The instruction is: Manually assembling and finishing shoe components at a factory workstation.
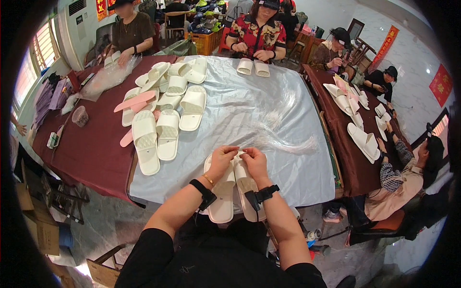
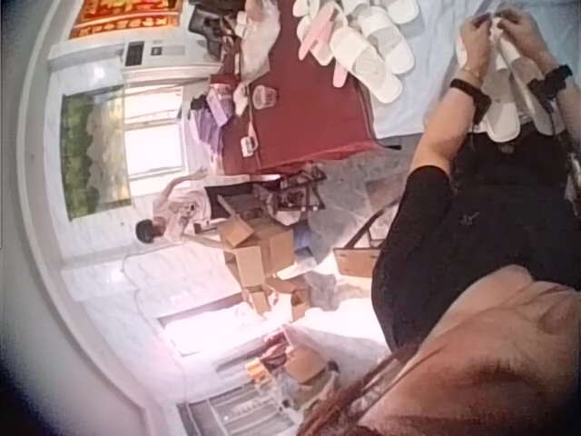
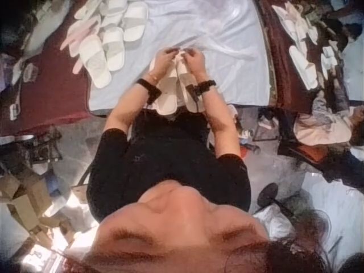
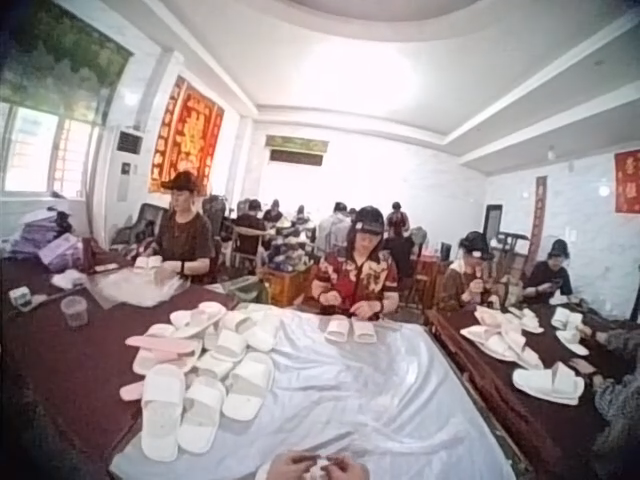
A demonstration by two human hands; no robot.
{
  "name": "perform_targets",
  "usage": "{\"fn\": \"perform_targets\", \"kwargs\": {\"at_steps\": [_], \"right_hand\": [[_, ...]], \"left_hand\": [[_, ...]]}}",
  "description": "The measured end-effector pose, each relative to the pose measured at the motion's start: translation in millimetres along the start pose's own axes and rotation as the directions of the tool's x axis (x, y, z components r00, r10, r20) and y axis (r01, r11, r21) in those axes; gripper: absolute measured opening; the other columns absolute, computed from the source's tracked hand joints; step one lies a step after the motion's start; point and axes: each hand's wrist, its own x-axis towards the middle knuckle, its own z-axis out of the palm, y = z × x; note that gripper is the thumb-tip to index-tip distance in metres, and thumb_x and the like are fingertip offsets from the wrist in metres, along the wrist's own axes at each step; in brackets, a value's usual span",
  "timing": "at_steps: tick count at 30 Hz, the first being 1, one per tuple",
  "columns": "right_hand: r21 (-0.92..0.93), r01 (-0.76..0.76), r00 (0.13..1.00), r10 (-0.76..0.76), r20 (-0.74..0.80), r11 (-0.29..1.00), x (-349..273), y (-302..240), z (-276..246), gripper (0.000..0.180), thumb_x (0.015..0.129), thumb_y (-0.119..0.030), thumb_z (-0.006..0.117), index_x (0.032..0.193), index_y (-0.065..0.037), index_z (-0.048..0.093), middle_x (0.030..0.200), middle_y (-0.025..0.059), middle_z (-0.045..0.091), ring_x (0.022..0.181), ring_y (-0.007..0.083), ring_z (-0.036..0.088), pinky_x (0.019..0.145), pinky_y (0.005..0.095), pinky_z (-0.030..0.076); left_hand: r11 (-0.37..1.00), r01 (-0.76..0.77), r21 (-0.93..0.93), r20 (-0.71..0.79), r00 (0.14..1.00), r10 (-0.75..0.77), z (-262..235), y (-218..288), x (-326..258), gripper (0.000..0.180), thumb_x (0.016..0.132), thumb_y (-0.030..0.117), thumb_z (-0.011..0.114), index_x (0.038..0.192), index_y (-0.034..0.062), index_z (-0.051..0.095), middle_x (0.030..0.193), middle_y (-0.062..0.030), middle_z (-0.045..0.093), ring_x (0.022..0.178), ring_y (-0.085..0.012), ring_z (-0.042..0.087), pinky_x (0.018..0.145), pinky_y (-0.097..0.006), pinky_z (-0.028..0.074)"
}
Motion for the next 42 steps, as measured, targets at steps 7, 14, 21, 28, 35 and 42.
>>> {"fn": "perform_targets", "kwargs": {"at_steps": [7, 14, 21, 28, 35, 42], "right_hand": [[0.078, -0.001, 1.0, 0.002, -0.012, 0.997, -2.1, 5.7, 1.6, 0.016, 0.084, -0.007, 0.059, 0.094, 0.002, 0.066, 0.082, 0.0094, 0.069, 0.076, 0.0135, 0.065, 0.068, 0.0245, 0.05], [0.126, 0.019, 0.999, -0.013, -0.051, 0.992, -4.1, 5.8, 2.2, 0.016, 0.088, -0.008, 0.054, 0.096, 0.003, 0.063, 0.082, 0.011, 0.068, 0.076, 0.0141, 0.065, 0.067, 0.0253, 0.051], [0.145, -0.007, 1.0, 0.006, 0.001, 0.989, -2.8, 5.0, -0.9, 0.014, 0.089, -0.006, 0.054, 0.096, 0.003, 0.062, 0.084, 0.0087, 0.066, 0.076, 0.0135, 0.064, 0.07, 0.0241, 0.052], [0.067, 0.044, 0.999, -0.044, -0.002, 0.997, -4.4, -0.4, -1.6, 0.016, 0.087, -0.007, 0.056, 0.094, 0.003, 0.065, 0.082, 0.009, 0.068, 0.076, 0.0138, 0.065, 0.069, 0.0245, 0.051], [0.015, 0.072, 0.997, -0.073, 0.025, 0.997, -7.5, 4.3, 1.6, 0.014, 0.086, -0.006, 0.058, 0.094, 0.003, 0.066, 0.084, 0.0069, 0.067, 0.077, 0.0118, 0.063, 0.069, 0.0238, 0.05], [-0.136, 0.146, 0.985, -0.157, -0.074, 0.98, -2.7, 5.6, 3.5, 0.017, 0.08, -0.012, 0.059, 0.089, 0.001, 0.065, 0.079, 0.0142, 0.067, 0.073, 0.021, 0.065, 0.066, 0.031, 0.05]], "left_hand": [[0.996, -0.071, 0.046, 0.0, 0.997, 0.071, 0.5, -4.2, -1.7, 0.022, 0.085, 0.009, 0.061, 0.105, 0.0002, 0.068, 0.085, -0.0003, 0.062, 0.071, -0.0077, 0.051, 0.065, -0.022, 0.043], [0.995, -0.066, 0.081, -0.008, 0.998, 0.067, 4.2, 1.6, -6.1, 0.019, 0.084, 0.009, 0.061, 0.099, -0.0017, 0.063, 0.081, -0.0017, 0.061, 0.072, -0.0081, 0.054, 0.065, -0.022, 0.044], [0.993, -0.062, 0.102, 0.03, 0.998, 0.059, 3.5, 3.6, -6.5, 0.012, 0.083, 0.008, 0.062, 0.091, -0.0011, 0.062, 0.08, -0.002, 0.062, 0.073, -0.008, 0.055, 0.065, -0.021, 0.044], [0.993, -0.095, 0.064, 0.043, 0.995, 0.092, 5.6, 1.9, -5.0, 0.01, 0.082, 0.005, 0.062, 0.088, -0.0025, 0.063, 0.078, -0.004, 0.064, 0.071, -0.0088, 0.057, 0.065, -0.023, 0.046], [0.992, -0.064, 0.112, 0.078, 0.995, 0.055, 0.3, 2.7, -9.4, 0.009, 0.083, 0.004, 0.06, 0.09, -0.0022, 0.063, 0.083, -0.0051, 0.065, 0.078, -0.0101, 0.059, 0.071, -0.023, 0.046], [0.981, -0.102, 0.163, 0.055, 0.994, 0.094, 1.8, -6.4, -2.1, 0.011, 0.083, 0.004, 0.06, 0.09, -0.0037, 0.063, 0.08, -0.007, 0.066, 0.074, -0.0122, 0.06, 0.069, -0.025, 0.047]]}}
